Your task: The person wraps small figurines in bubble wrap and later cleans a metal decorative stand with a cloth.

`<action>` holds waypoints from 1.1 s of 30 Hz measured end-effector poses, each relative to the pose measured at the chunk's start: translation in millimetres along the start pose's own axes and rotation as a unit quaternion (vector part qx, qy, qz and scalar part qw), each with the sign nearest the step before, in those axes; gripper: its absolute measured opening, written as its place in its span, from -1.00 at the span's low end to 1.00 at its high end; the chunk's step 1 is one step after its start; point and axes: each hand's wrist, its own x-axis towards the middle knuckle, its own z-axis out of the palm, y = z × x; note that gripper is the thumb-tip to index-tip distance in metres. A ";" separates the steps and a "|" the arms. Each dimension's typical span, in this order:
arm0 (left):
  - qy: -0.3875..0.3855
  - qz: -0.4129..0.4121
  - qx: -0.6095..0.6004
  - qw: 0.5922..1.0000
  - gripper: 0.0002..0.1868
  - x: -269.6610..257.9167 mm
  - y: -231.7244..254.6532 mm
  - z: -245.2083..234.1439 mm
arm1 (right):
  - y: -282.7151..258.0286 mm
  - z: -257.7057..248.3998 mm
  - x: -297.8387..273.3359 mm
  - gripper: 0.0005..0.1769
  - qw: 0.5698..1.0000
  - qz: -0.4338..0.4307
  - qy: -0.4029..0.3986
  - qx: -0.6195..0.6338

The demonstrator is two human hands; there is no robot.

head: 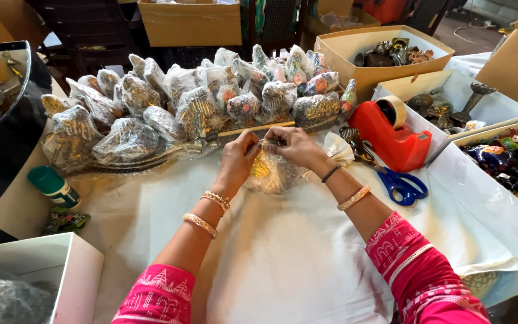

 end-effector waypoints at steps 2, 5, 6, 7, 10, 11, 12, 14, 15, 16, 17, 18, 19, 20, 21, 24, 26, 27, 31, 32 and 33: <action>-0.012 0.008 -0.006 1.000 -0.83 2.4 -14.6 -2.0 | 7.9 1.7 1.5 -0.65 1.000 -0.008 0.001 0.008; -0.057 -0.033 -0.055 0.996 -0.84 5.5 4.5 -29.9 | 5.4 1.6 1.3 -0.66 1.000 -0.009 -0.002 0.017; -0.096 -0.081 -0.095 0.987 -0.83 7.1 17.9 -43.0 | 2.7 1.3 0.1 -0.66 1.000 -0.001 -0.002 0.020; -0.097 -0.080 -0.094 0.988 -0.83 7.0 23.7 -55.5 | 0.9 0.3 0.9 -0.66 1.000 -0.002 0.000 0.021; -0.227 0.063 -0.026 0.972 -0.69 5.9 43.2 -80.2 | 0.5 0.4 -1.4 -0.63 1.000 0.026 -0.001 0.013; -0.263 0.114 0.047 0.957 -0.67 4.5 51.6 -81.3 | 2.0 0.8 -2.0 -0.62 1.000 0.018 -0.002 0.016; -0.295 0.163 0.119 0.934 -0.64 3.0 60.0 -83.1 | 2.9 0.9 -1.2 -0.61 1.000 0.009 -0.004 0.017; -0.293 0.171 0.183 0.923 -0.66 -1.6 67.5 -77.4 | 4.6 1.6 -0.1 -0.61 1.000 0.002 -0.001 0.021; -0.289 0.176 0.246 0.908 -0.68 -3.9 70.9 -74.6 | 5.8 2.2 0.6 -0.61 1.000 -0.005 0.001 0.024; -0.291 0.176 0.245 0.908 -0.68 -2.8 62.5 -70.2 | 4.3 1.8 -0.6 -0.61 1.000 -0.004 0.002 0.025; -0.281 0.176 0.262 0.906 -0.74 -1.7 54.0 -65.9 | 2.9 1.5 -1.7 -0.61 1.000 -0.008 0.004 0.027; -0.270 0.175 0.279 0.905 -0.77 -0.7 45.3 -61.7 | 1.5 1.2 -2.4 -0.62 0.999 -0.013 0.006 0.029; -0.271 0.175 0.279 0.905 -0.77 -2.0 45.2 -59.2 | 2.1 2.1 -3.1 -0.62 0.999 -0.012 0.006 0.029; -0.249 0.208 0.277 0.905 -0.81 -2.5 45.6 -57.2 | 2.1 2.2 -2.5 -0.63 0.999 -0.013 0.007 0.031; -0.226 0.240 0.275 0.903 -0.83 -3.0 46.1 -55.3 | 2.1 2.3 -1.9 -0.64 0.999 -0.014 0.008 0.033; -0.207 0.207 0.243 0.925 -0.77 -8.2 48.4 -50.6 | -0.1 2.5 -1.8 -0.66 0.999 -0.011 0.007 0.032; -0.198 0.191 0.218 0.936 -0.64 -10.0 57.2 -48.5 | -1.9 2.3 -2.3 -0.69 0.999 -0.013 0.007 0.038; -0.188 0.176 0.193 0.947 -0.47 -11.1 61.7 -47.3 | -2.7 2.3 -3.0 -0.72 0.999 -0.016 0.006 0.044; -0.182 0.210 0.185 0.942 -0.36 -10.1 50.9 -44.2 | -2.3 3.9 -3.2 -0.74 0.999 -0.015 0.011 0.036; -0.200 0.179 0.169 0.948 -0.40 -9.2 44.2 -43.6 | -3.6 3.6 -3.1 -0.72 0.999 -0.016 0.016 0.028; -0.218 0.148 0.152 0.952 -0.43 -8.3 37.3 -43.2 | -5.0 3.5 -2.9 -0.69 0.999 -0.018 0.021 0.020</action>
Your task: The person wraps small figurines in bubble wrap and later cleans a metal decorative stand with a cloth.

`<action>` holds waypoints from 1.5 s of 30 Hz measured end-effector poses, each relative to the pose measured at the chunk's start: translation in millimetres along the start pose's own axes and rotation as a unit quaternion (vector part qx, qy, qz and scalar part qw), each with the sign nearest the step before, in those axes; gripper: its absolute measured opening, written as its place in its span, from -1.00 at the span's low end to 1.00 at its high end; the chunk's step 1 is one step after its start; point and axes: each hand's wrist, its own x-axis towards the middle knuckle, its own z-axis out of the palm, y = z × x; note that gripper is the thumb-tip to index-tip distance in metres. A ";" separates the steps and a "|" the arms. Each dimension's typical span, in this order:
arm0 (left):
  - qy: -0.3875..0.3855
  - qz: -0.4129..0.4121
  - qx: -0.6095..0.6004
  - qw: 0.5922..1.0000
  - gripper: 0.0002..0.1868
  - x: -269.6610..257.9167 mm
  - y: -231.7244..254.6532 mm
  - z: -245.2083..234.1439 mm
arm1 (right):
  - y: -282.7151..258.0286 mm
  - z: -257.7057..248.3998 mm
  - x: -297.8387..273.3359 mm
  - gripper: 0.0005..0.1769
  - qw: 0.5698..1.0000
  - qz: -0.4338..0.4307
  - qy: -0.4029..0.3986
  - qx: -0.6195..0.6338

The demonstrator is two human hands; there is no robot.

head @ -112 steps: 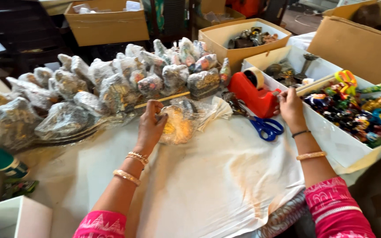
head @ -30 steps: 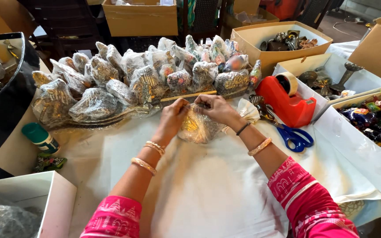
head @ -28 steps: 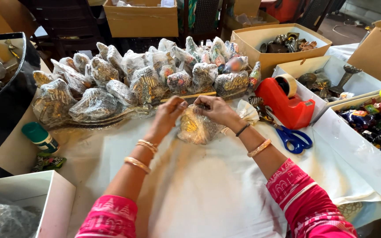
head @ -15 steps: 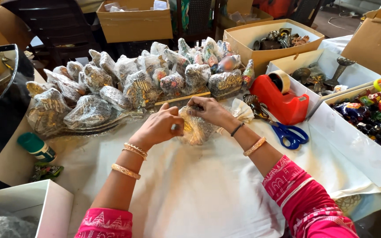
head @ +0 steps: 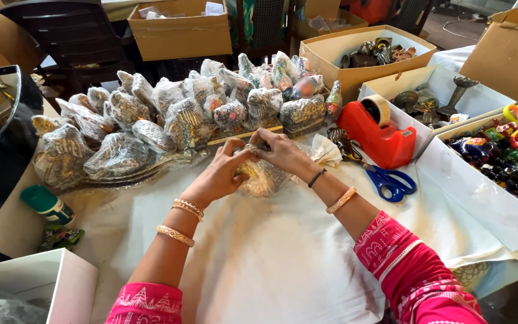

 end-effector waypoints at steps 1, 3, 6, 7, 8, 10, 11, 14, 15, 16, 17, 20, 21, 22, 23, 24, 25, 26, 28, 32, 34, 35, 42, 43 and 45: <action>0.000 0.000 0.001 1.000 -0.43 0.1 3.3 -2.4 | -3.6 -2.1 0.2 -0.69 1.000 -0.001 0.000 0.000; -0.012 -0.026 -0.014 0.999 -0.52 0.3 9.1 -7.5 | -10.8 -5.9 1.3 -0.64 1.000 0.005 -0.007 -0.006; -0.003 -0.018 -0.011 1.000 -0.56 0.2 2.7 -5.7 | -12.3 -18.2 5.5 -0.66 1.000 0.015 -0.010 -0.022; -0.002 -0.018 -0.010 1.000 -0.56 0.0 2.5 -5.6 | -15.4 -28.6 6.1 -0.66 1.000 0.014 -0.010 -0.023; 0.008 -0.008 -0.006 1.000 -0.56 -0.3 2.3 -5.5 | -18.6 -38.9 6.8 -0.70 0.998 0.033 0.011 -0.046; 0.019 0.002 -0.003 1.000 -0.56 -1.0 0.7 -4.1 | -18.5 -66.0 5.5 -0.72 0.996 0.051 0.031 -0.070; 0.023 0.004 0.001 1.000 -0.55 -0.9 -0.6 -3.4 | -15.3 -82.8 3.5 -0.74 0.991 0.042 0.084 -0.092; 0.023 -0.001 0.006 1.000 -0.55 -0.2 0.3 -5.0 | 4.8 -129.0 -11.0 -0.79 0.975 0.008 0.178 -0.134; 0.019 -0.010 0.006 1.000 -0.56 0.9 1.5 -5.4 | 13.5 -144.5 -18.1 -0.81 0.963 -0.016 0.219 -0.155; 0.018 -0.009 0.006 1.000 -0.56 0.3 0.8 -6.4 | 15.9 -154.5 -27.7 -0.81 0.963 -0.016 0.220 -0.156; 0.016 -0.015 0.001 1.000 -0.57 0.2 0.8 -6.1 | 18.2 -165.6 -39.1 -0.83 0.950 0.002 0.230 -0.210; 0.020 -0.003 -0.008 1.000 -0.58 -0.6 -4.3 -5.0 | 40.6 -198.5 -71.5 -0.85 0.910 0.057 0.236 -0.336; 0.029 0.013 -0.008 0.999 -0.58 0.3 -6.3 -3.1 | 49.9 -211.2 -84.5 -0.86 0.881 0.091 0.230 -0.403; 0.026 0.019 -0.015 0.999 -0.58 1.3 -4.8 -3.0 | 64.1 -223.1 -94.0 -0.86 0.877 0.097 0.232 -0.409; 0.020 0.007 -0.011 1.000 -0.58 1.5 -3.7 -4.0 | 78.3 -234.3 -102.1 -0.85 0.861 0.135 0.218 -0.439; 0.015 -0.006 -0.007 1.000 -0.59 1.6 -2.7 -5.0 | 92.0 -245.6 -110.6 -0.83 0.842 0.172 0.204 -0.468; 0.014 -0.003 -0.009 1.000 -0.59 2.0 -1.5 -4.5 | 107.9 -254.5 -115.4 -0.83 0.840 0.174 0.205 -0.470; 0.012 -0.010 -0.012 1.000 -0.58 2.2 -0.1 -4.2 | 123.3 -263.4 -120.5 -0.79 0.832 0.206 0.174 -0.484; 0.012 -0.017 -0.013 1.000 -0.58 2.0 1.3 -5.2 | 142.5 -272.2 -122.8 -0.76 0.823 0.236 0.145 -0.496; 0.000 -0.035 -0.009 0.999 -0.58 2.7 1.8 -5.8 | 137.4 -265.5 -117.2 -0.70 0.822 0.296 0.093 -0.478; -0.008 -0.045 -0.010 0.999 -0.58 2.0 1.8 -5.0 | 129.8 -260.5 -116.6 -0.68 0.823 0.320 0.093 -0.460; -0.006 -0.041 -0.011 0.999 -0.58 2.1 1.7 -5.1 | 127.8 -260.3 -116.2 -0.68 0.823 0.335 0.097 -0.448; -0.011 -0.047 -0.010 0.999 -0.59 2.8 2.4 -6.9 | 132.3 -271.6 -122.6 -0.70 0.874 0.346 0.113 -0.323; -0.011 -0.048 -0.011 0.999 -0.59 2.4 2.9 -7.0 | 130.5 -269.6 -123.8 -0.70 0.874 0.346 0.113 -0.323; -0.008 -0.046 -0.016 0.999 -0.59 2.3 3.9 -7.4 | 127.5 -265.9 -126.6 -0.72 0.893 0.316 0.147 -0.285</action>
